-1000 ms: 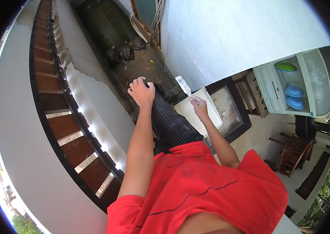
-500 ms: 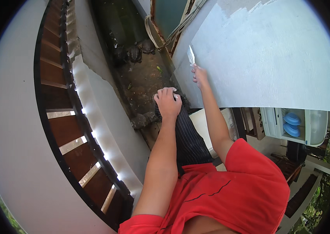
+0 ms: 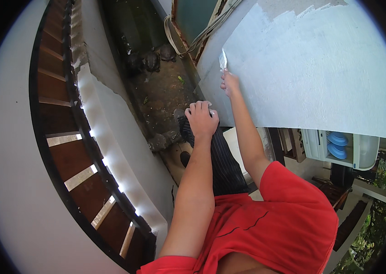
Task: Apply putty or plaster to a wall using a putty knife to smooth and repair the surface.
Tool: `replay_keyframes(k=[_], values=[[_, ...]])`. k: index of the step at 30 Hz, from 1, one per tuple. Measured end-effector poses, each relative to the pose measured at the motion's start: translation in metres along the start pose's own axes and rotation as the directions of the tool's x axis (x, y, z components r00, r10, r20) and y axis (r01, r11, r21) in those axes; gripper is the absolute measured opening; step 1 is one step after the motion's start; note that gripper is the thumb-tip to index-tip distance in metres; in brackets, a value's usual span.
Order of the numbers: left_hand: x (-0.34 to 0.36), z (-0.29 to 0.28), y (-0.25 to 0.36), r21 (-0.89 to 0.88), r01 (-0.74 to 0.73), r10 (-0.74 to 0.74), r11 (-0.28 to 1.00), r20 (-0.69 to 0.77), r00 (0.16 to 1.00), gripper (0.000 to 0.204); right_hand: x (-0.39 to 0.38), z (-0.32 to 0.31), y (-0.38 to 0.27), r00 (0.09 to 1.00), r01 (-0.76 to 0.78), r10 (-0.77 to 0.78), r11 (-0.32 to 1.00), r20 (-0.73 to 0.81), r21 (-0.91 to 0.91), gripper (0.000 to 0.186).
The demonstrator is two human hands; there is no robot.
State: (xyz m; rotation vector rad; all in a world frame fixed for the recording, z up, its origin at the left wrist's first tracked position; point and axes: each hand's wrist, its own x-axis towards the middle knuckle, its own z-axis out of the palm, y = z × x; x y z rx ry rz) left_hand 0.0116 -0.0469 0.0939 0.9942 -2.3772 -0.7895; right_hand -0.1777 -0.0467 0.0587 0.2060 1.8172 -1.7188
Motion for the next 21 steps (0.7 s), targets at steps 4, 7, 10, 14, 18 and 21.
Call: replay_keyframes(k=[4, 7, 10, 14, 18, 21], values=[[0.000, -0.005, -0.002, 0.000, 0.032, -0.032, 0.999, 0.006, 0.999, 0.021, -0.006, -0.008, -0.001, 0.997, 0.047, -0.050, 0.997, -0.051, -0.069, 0.034], [0.000, -0.004, -0.004, 0.003, 0.031, -0.031, 1.000, 0.002, 1.000, 0.022, -0.024, -0.009, 0.005, 0.995, 0.060, -0.067, 0.992, -0.070, -0.109, 0.036], [-0.001, -0.001, -0.003, 0.002, 0.024, -0.024, 1.000, 0.009, 1.000, 0.023, -0.028, -0.008, 0.006, 0.999, 0.042, -0.045, 0.993, -0.018, -0.112, 0.036], [-0.001, 0.000, 0.004, 0.004, 0.021, -0.021, 1.000, 0.024, 0.999, 0.021, -0.009, -0.003, 0.002, 0.997, 0.065, -0.060, 0.989, 0.046, -0.133, 0.035], [-0.003, 0.001, 0.006, 0.012, 0.009, -0.009, 1.000, 0.017, 1.000, 0.022, 0.009, 0.008, 0.000, 0.995, 0.079, -0.086, 0.990, -0.051, -0.119, 0.034], [-0.005, 0.001, 0.001, 0.031, 0.025, -0.026, 0.999, 0.048, 0.999, 0.026, 0.007, 0.011, 0.009, 0.985, 0.112, -0.126, 0.986, -0.115, -0.121, 0.034]])
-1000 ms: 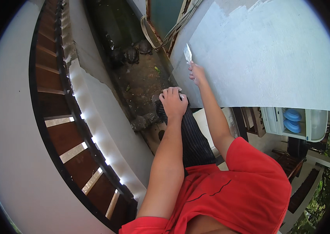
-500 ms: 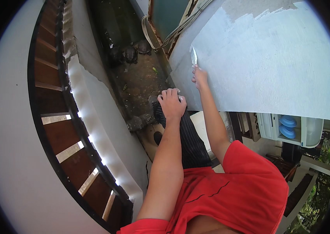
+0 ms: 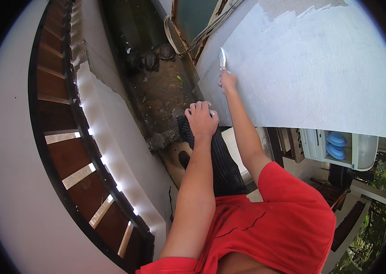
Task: Apply putty or plaster to a wall using a putty knife to smooth and repair the surface.
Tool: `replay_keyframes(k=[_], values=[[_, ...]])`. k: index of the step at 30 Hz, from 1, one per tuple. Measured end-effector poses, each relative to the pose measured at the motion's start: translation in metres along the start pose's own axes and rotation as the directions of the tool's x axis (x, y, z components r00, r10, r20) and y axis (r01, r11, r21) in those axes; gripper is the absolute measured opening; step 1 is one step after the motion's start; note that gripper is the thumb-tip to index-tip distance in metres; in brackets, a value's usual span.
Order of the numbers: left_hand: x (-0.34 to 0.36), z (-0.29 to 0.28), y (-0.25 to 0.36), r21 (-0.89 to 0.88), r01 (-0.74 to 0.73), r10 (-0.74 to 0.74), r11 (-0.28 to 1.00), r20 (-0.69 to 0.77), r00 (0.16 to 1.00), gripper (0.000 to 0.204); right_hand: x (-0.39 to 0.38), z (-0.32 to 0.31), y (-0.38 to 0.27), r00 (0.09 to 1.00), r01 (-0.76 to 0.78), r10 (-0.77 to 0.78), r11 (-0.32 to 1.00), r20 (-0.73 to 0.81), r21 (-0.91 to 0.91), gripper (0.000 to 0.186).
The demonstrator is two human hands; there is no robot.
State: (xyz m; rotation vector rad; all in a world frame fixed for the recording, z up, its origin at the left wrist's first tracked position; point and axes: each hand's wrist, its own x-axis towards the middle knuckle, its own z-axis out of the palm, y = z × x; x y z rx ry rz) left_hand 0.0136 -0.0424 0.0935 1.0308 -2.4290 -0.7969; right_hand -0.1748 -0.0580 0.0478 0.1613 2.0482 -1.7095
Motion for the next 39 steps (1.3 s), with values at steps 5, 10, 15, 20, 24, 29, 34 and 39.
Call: replay_keyframes(k=[5, 10, 15, 20, 24, 29, 34, 39], values=[[0.001, -0.004, -0.004, 0.014, 0.016, -0.016, 1.000, 0.005, 1.000, 0.025, -0.017, -0.015, 0.029, 0.998, 0.012, -0.012, 1.000, -0.054, 0.007, 0.035], [0.002, -0.005, -0.006, 0.011, 0.010, -0.010, 1.000, -0.010, 1.000, 0.024, -0.030, -0.025, 0.035, 0.996, -0.064, 0.059, 0.995, 0.067, 0.082, 0.038], [0.000, -0.003, -0.001, 0.017, -0.013, 0.013, 1.000, 0.002, 1.000, 0.023, -0.013, 0.000, 0.012, 0.998, 0.000, -0.001, 1.000, 0.066, 0.006, 0.036], [-0.001, 0.000, 0.002, 0.005, -0.016, 0.016, 1.000, -0.006, 1.000, 0.022, -0.005, 0.015, -0.002, 0.996, 0.031, -0.032, 0.999, -0.081, -0.014, 0.037], [0.000, -0.002, -0.002, 0.016, 0.001, -0.001, 1.000, -0.018, 1.000, 0.021, -0.031, 0.010, 0.015, 0.981, 0.025, 0.002, 0.991, -0.196, 0.132, 0.032], [0.003, -0.007, -0.010, 0.011, 0.036, -0.036, 0.999, -0.040, 0.999, 0.021, -0.065, -0.019, 0.049, 0.979, -0.009, 0.051, 0.978, -0.197, 0.207, 0.032], [0.004, -0.005, -0.009, 0.013, 0.027, -0.027, 1.000, -0.042, 0.999, 0.019, -0.063, -0.030, 0.053, 0.998, -0.059, 0.061, 0.993, -0.015, 0.100, 0.038], [0.004, 0.000, 0.007, 0.009, -0.016, 0.017, 1.000, -0.036, 0.999, 0.017, -0.026, -0.011, 0.026, 0.997, -0.080, 0.081, 0.980, -0.001, 0.181, 0.034]])
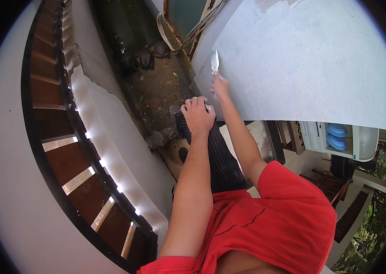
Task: Apply putty or plaster to a wall using a putty knife to smooth and repair the surface.
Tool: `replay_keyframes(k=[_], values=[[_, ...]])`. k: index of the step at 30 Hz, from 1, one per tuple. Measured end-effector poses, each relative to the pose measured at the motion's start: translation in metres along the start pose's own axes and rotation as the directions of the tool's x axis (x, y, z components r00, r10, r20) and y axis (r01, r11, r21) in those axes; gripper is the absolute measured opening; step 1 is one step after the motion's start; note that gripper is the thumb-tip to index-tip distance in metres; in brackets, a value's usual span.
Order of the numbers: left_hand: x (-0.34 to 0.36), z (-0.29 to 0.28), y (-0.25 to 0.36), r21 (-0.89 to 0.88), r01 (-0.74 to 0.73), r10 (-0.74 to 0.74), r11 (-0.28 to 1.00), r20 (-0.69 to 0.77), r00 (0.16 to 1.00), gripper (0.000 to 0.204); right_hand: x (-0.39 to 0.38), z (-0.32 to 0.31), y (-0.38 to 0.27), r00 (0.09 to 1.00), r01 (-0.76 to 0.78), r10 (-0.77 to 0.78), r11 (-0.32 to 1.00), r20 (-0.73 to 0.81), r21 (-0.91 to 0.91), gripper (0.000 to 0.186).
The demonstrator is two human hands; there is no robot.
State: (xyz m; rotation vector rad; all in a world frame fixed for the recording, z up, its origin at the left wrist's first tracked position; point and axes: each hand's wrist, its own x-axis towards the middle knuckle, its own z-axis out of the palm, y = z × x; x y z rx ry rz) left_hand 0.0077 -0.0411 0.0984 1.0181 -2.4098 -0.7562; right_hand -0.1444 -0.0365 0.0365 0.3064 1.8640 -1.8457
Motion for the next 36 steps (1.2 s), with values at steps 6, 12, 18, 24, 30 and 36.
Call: replay_keyframes(k=[6, 12, 18, 24, 30, 36], values=[[0.000, -0.004, -0.009, 0.020, 0.031, -0.032, 0.999, 0.024, 0.999, 0.018, -0.012, 0.001, 0.010, 0.984, -0.030, 0.053, 0.990, -0.167, 0.137, 0.035], [0.003, -0.011, -0.018, 0.010, 0.072, -0.072, 0.997, -0.004, 0.997, 0.019, -0.028, -0.033, 0.029, 0.997, -0.056, 0.055, 0.998, -0.052, -0.008, 0.037], [0.004, -0.004, -0.008, 0.008, 0.040, -0.040, 0.999, 0.008, 0.999, 0.019, 0.002, -0.011, 0.008, 0.998, -0.014, 0.025, 0.980, 0.049, -0.198, 0.036], [0.002, 0.000, -0.006, -0.014, 0.011, -0.011, 1.000, -0.008, 1.000, 0.018, 0.013, 0.004, 0.005, 0.986, 0.021, -0.053, 0.981, -0.160, -0.192, 0.035], [0.007, -0.007, -0.019, 0.002, 0.063, -0.063, 0.998, -0.013, 0.998, 0.019, -0.005, -0.017, 0.034, 0.977, 0.025, -0.089, 0.950, -0.193, -0.310, 0.035], [0.006, -0.008, -0.019, 0.013, 0.063, -0.063, 0.998, -0.013, 0.998, 0.019, 0.022, 0.009, 0.016, 0.979, 0.166, -0.203, 0.834, -0.014, -0.527, 0.038]])
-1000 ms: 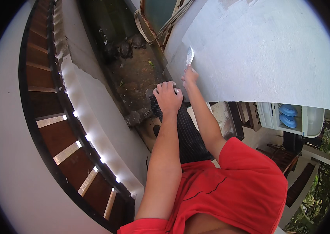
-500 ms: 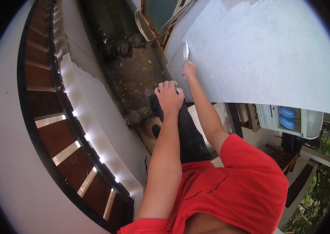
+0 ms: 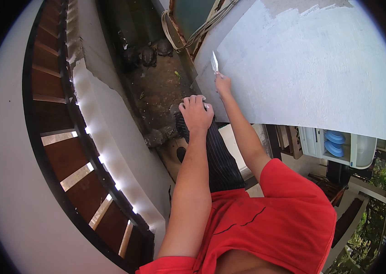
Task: Apply putty or plaster to a wall using a putty knife to smooth and repair the surface.
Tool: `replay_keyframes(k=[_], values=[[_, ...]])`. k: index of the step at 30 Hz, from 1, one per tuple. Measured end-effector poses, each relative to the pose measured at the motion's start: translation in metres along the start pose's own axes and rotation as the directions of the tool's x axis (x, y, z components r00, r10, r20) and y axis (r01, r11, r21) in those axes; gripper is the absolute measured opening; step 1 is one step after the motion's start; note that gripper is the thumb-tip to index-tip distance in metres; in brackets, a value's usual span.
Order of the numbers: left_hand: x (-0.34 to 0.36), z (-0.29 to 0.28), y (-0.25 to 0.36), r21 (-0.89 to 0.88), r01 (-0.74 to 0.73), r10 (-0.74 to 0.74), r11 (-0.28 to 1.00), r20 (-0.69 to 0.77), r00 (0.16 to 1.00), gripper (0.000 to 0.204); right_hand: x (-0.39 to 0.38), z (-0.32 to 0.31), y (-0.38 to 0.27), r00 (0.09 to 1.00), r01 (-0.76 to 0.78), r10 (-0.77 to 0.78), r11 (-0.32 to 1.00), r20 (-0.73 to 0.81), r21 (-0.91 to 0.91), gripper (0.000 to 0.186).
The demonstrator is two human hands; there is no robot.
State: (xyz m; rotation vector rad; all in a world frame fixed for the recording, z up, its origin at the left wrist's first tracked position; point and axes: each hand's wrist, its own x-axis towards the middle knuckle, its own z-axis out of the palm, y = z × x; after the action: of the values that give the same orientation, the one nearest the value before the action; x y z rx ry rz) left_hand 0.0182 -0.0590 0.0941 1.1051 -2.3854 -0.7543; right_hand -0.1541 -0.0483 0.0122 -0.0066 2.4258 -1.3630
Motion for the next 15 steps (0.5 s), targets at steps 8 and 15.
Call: replay_keyframes(k=[8, 15], values=[[-0.002, 0.008, 0.010, -0.024, -0.039, 0.040, 0.999, 0.038, 0.998, 0.021, 0.026, 0.015, -0.010, 0.981, -0.138, 0.148, 0.987, -0.127, 0.087, 0.037], [-0.002, 0.002, 0.000, -0.020, -0.024, 0.023, 1.000, -0.025, 0.999, 0.018, -0.030, -0.005, 0.033, 0.973, -0.110, 0.141, 0.979, -0.183, 0.171, 0.036]])
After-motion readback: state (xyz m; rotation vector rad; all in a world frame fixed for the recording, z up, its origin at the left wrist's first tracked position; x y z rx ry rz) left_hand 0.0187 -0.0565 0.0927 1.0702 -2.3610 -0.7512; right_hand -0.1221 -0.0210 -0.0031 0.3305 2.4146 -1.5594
